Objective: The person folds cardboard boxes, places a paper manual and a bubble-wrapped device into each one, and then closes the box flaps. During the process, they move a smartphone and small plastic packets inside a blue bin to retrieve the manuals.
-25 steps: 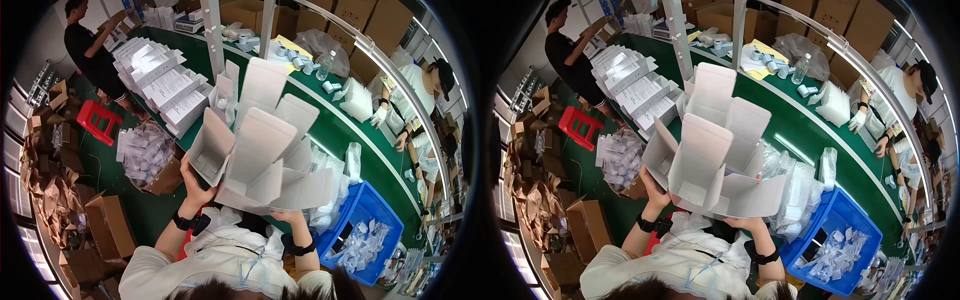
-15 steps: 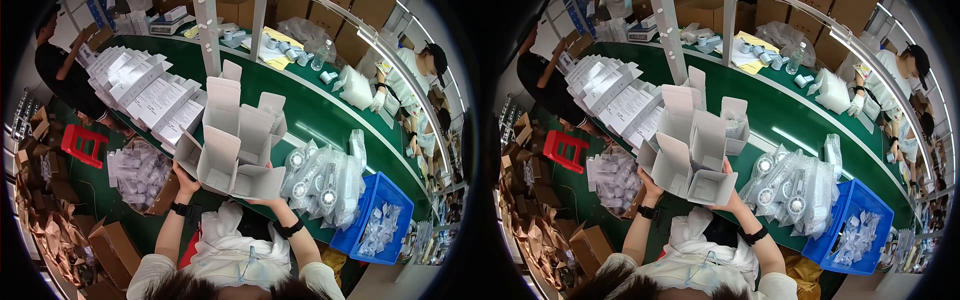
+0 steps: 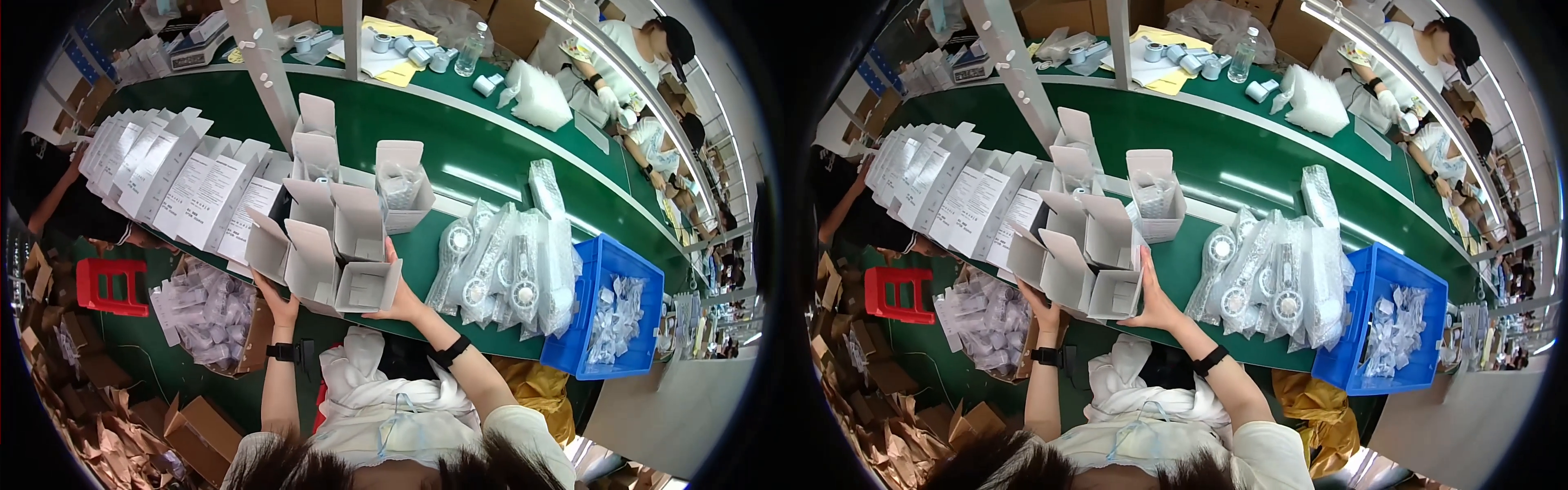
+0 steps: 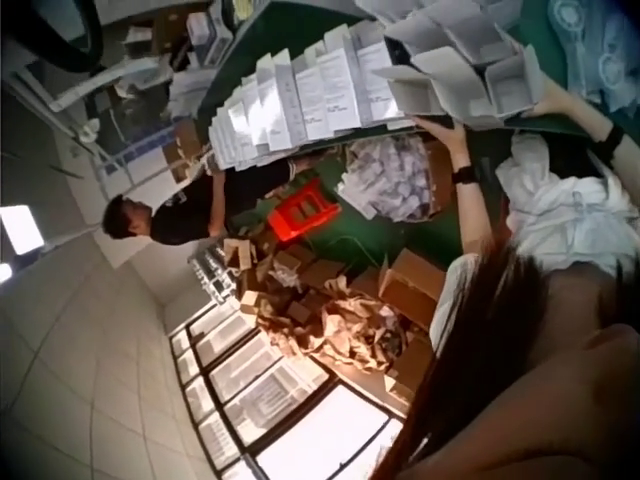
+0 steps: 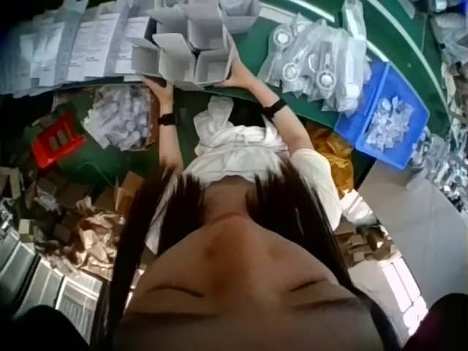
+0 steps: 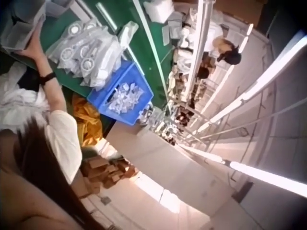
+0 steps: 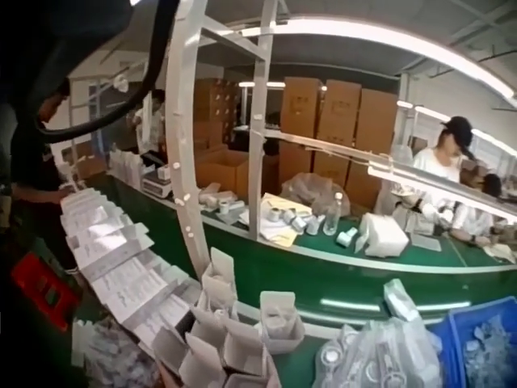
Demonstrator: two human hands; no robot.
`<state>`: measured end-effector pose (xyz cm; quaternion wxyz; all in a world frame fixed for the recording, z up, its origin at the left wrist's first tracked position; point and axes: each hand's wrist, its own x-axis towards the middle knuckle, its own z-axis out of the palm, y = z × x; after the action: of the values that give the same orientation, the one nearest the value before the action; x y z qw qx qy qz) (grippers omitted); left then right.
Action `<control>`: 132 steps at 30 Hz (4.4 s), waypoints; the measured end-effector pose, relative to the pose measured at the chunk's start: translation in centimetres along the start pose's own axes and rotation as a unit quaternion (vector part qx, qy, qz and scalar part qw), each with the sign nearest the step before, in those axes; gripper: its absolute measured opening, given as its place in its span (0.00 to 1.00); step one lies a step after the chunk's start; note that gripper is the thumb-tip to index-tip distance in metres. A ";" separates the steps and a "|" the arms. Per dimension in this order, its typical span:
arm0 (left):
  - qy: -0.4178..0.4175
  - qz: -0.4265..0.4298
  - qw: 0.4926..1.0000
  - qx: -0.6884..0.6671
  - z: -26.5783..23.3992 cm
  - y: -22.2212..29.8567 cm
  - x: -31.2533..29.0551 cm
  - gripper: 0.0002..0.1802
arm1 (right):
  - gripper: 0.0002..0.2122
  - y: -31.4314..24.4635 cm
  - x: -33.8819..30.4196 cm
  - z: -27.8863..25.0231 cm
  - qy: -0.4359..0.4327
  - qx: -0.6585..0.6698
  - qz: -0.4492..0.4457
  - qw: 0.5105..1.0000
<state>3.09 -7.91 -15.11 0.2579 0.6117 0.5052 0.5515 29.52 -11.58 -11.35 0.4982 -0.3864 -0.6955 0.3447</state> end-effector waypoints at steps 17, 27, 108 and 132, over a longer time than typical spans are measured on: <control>0.171 -0.422 0.768 -0.451 3.9 10.0 -3.6 0.20 | 0.63 -1.8 -1.1 -1.5 -0.056 -0.041 0.101 0.993; 0.181 -0.358 0.806 -0.435 6.7 5.6 -1.3 0.22 | 0.35 -9.1 5.1 -18.1 0.103 -0.334 0.008 0.937; -0.423 0.061 0.903 -0.056 35.9 38.1 -10.7 0.16 | 0.20 -7.9 -30.7 -50.0 0.085 -0.274 0.485 0.826; -0.515 -0.286 0.736 -0.333 23.6 32.6 -7.5 0.31 | 0.17 -19.0 -12.4 -26.4 0.309 0.195 0.324 0.873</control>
<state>36.94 -20.57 4.10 0.8116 0.5039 0.2301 0.1857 53.74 -28.79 6.79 0.6132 -0.5718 -0.2607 0.4786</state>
